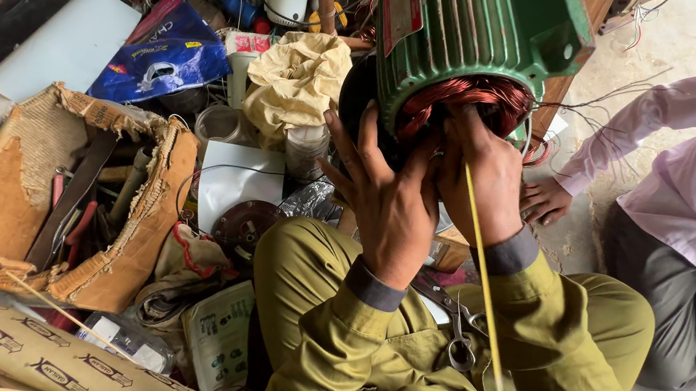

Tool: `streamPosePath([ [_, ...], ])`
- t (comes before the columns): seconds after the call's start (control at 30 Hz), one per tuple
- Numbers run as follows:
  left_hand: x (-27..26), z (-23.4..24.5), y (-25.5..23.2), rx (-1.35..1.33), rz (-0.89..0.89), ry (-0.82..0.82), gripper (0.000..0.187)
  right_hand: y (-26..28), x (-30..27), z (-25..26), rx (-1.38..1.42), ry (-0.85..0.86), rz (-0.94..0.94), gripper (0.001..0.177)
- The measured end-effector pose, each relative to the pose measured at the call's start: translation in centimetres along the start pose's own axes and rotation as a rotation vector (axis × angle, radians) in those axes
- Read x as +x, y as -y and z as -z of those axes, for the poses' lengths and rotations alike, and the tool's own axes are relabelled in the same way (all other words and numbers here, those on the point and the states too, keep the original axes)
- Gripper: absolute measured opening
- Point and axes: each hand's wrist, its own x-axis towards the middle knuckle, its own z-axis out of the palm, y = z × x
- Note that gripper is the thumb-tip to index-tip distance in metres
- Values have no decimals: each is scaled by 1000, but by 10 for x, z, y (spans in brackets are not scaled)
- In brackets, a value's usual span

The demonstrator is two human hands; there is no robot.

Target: The person sits on the floor and uses a yellow plastic stick to push copper windings into the slots of a green motor stator. They then use scissors to cut a small piece of white insulating material and insert it into the stator before continuing to adjust the windings.

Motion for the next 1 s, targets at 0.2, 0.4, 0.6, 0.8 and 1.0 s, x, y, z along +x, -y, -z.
streamPosePath([
  [0.2,-1,0,3,-12,-4,0,25,-9,1,4,-102,103,13,32],
  [0.4,0,0,4,-99,12,4,23,0,8,18,89,50,-49,17],
  [0.6,0,-2,4,-159,30,25,18,19,5,32,200,35,22,29],
  [0.8,0,-4,4,-120,34,27,22,31,0,41,227,81,-146,34],
  [1.0,-9,-9,-3,-62,30,6,37,17,9,38,310,106,-286,27],
])
